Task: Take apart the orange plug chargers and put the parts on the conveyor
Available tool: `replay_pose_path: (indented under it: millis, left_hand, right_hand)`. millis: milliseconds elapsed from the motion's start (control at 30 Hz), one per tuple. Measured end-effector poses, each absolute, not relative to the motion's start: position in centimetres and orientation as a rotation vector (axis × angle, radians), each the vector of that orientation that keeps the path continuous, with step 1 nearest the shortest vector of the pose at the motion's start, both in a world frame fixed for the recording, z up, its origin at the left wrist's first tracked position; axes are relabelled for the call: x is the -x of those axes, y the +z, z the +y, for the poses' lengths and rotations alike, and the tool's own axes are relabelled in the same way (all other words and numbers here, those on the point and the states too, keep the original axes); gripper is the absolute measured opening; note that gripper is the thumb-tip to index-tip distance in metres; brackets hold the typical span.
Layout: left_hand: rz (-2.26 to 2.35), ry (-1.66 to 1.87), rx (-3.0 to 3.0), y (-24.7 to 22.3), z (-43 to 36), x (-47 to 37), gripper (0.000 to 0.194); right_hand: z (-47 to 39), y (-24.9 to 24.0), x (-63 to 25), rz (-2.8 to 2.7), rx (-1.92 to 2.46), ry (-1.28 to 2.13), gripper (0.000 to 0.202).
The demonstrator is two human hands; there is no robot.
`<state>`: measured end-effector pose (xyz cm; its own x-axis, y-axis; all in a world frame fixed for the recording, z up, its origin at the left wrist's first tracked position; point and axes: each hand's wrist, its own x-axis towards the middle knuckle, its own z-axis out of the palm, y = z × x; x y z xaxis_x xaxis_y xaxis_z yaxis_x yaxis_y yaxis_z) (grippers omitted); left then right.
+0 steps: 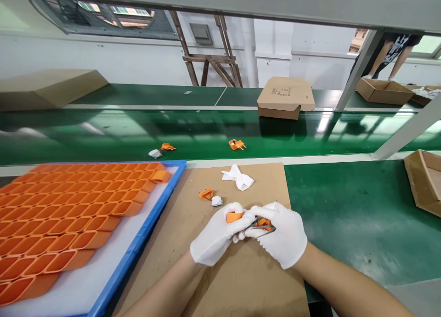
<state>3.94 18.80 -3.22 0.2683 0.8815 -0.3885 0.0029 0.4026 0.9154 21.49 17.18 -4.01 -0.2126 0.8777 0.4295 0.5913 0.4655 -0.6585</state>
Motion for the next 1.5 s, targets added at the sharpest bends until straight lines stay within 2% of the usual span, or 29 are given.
replay_pose_path:
  millis: [67, 100, 167, 233, 367, 467, 600, 700, 1100, 1500]
  left_hand:
    - [1.092, 0.694, -0.986, -2.7, 18.9, -3.6, 0.049]
    - [1.067, 0.687, -0.985, -2.5, 18.9, -3.4, 0.048]
    - [1.013, 0.712, -0.979, -2.4, 18.8, -3.2, 0.047]
    - [0.949, 0.76, -0.983, -2.6, 18.7, -3.1, 0.047]
    - [0.935, 0.861, -1.074, -2.9, 18.4, -3.2, 0.036]
    - [0.955, 0.902, -1.138, -2.8, 18.3, -3.4, 0.028]
    - [0.999, 0.89, -1.194, -2.5, 18.2, -3.3, 0.024]
    - [1.118, 0.952, -1.314, -2.5, 18.1, -3.0, 0.026]
    - [1.161, 1.231, -1.35, -3.7, 17.7, -3.3, 0.034]
    - [1.19, 1.313, -1.613, -3.5, 17.2, -2.8, 0.033]
  right_hand:
    - [17.4, -3.3, -21.5, -1.851, 1.269, 0.699, 0.06]
    - [17.5, -3.0, -21.5, -1.853, 1.253, 0.782, 0.064]
    - [17.6, -2.5, -21.7, -1.915, 1.189, 0.854, 0.055]
    - [17.7, -2.3, -22.0, -1.933, 1.155, 0.836, 0.042]
    - [17.8, -2.5, -22.5, -1.778, 1.129, 0.724, 0.036]
    - [17.8, -2.8, -22.6, -1.767, 1.001, 0.644, 0.04]
    - [17.7, -2.8, -22.5, -1.813, 0.841, 0.561, 0.056]
    - [17.8, -2.1, -22.3, -1.828, 0.795, 0.573, 0.061]
    - [17.4, -1.7, -22.6, -1.757, 0.934, 0.507, 0.056]
    - [17.2, -0.6, -22.0, -1.817, 0.782, 0.65, 0.061]
